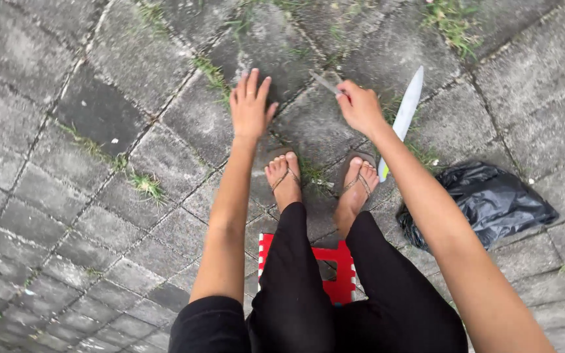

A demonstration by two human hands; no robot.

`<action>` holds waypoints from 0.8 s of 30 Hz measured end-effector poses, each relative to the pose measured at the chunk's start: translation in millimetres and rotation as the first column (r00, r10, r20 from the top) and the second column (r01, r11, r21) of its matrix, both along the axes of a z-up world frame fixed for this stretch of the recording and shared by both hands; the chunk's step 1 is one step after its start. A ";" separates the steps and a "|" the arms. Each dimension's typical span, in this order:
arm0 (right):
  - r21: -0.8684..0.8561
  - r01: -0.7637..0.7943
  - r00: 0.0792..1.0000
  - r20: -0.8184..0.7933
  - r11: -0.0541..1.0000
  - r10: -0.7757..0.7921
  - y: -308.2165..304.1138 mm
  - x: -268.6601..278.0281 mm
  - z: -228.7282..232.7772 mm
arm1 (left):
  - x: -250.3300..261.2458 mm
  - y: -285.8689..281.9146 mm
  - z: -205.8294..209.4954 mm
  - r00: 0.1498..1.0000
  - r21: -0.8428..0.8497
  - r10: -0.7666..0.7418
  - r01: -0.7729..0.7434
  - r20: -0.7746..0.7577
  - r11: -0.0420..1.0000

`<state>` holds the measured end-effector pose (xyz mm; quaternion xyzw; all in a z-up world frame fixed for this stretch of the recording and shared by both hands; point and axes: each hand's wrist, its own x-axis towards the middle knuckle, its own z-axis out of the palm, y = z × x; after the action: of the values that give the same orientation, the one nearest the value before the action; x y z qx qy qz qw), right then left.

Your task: Using a knife to loosen and pull weeds from the cracks between stone pavers in an outdoor area.

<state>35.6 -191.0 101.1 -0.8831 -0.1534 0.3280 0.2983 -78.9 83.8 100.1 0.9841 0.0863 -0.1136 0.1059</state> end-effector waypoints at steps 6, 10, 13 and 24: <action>-0.105 -0.220 0.969 -0.138 0.970 0.205 111.9 -21.4 13.1 | -76.3 69.0 -50.1 0.997 0.086 -0.071 0.069 0.024 0.994; -0.247 -0.313 0.940 -0.220 0.917 0.262 145.8 -51.3 10.4 | -84.4 60.2 -58.1 0.999 -0.006 -0.033 0.033 0.039 0.999; -0.235 -0.217 0.951 -0.271 0.948 0.150 143.9 -74.3 10.2 | -86.0 47.8 -69.1 1.000 -0.023 -0.003 0.004 0.013 1.000; -0.245 -0.185 0.945 -0.310 0.952 0.104 140.4 -103.7 16.3 | -95.8 60.8 -102.9 0.945 -0.436 0.233 -0.115 0.228 0.892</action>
<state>-68.1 -50.6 117.4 -0.8434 -0.1261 0.4941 0.1693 -174.8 144.6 -2.8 0.9328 0.1329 0.0178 0.3345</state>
